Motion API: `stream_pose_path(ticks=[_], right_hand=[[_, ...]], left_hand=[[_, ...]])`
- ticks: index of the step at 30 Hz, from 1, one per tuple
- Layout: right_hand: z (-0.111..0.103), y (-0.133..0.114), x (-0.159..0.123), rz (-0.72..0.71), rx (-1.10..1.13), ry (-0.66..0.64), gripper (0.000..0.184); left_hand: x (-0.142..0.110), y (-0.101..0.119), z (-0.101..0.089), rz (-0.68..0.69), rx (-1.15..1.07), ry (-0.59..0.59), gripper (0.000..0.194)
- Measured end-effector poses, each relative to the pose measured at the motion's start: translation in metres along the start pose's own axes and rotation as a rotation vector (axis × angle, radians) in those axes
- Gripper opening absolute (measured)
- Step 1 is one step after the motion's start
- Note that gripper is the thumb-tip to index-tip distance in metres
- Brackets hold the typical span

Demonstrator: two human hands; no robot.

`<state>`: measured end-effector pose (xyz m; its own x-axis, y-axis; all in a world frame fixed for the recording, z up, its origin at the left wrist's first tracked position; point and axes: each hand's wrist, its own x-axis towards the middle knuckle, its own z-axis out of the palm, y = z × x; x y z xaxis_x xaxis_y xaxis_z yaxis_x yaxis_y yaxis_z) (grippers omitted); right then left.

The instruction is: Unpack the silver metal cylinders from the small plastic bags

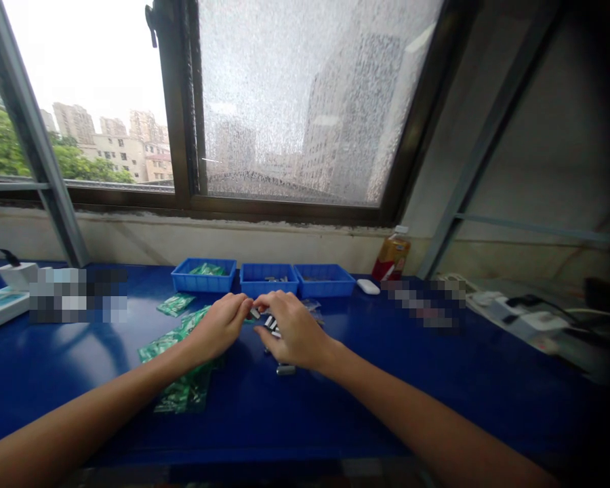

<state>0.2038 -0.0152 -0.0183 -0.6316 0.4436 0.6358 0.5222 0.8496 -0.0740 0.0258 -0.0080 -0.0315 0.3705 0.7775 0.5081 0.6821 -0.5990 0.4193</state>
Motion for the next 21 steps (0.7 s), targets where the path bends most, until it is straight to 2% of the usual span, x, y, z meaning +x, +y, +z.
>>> stream_pose_path(ticks=[5,10,15,21], right_hand=[[0.001,0.002,0.001,0.018,0.072,0.085,0.015],[0.003,0.005,0.003,0.144,0.199,0.174,0.010],[0.005,0.005,0.003,0.176,0.251,0.151,0.010],[-0.001,0.012,0.004,0.057,0.082,0.065,0.009]], left_hand=[[0.001,0.008,-0.006,-0.025,-0.093,-0.046,0.037],[-0.002,0.010,-0.008,0.054,-0.036,-0.025,0.024],[-0.003,0.008,-0.006,0.073,0.017,0.003,0.021],[-0.001,0.007,-0.008,0.063,0.021,-0.057,0.030]])
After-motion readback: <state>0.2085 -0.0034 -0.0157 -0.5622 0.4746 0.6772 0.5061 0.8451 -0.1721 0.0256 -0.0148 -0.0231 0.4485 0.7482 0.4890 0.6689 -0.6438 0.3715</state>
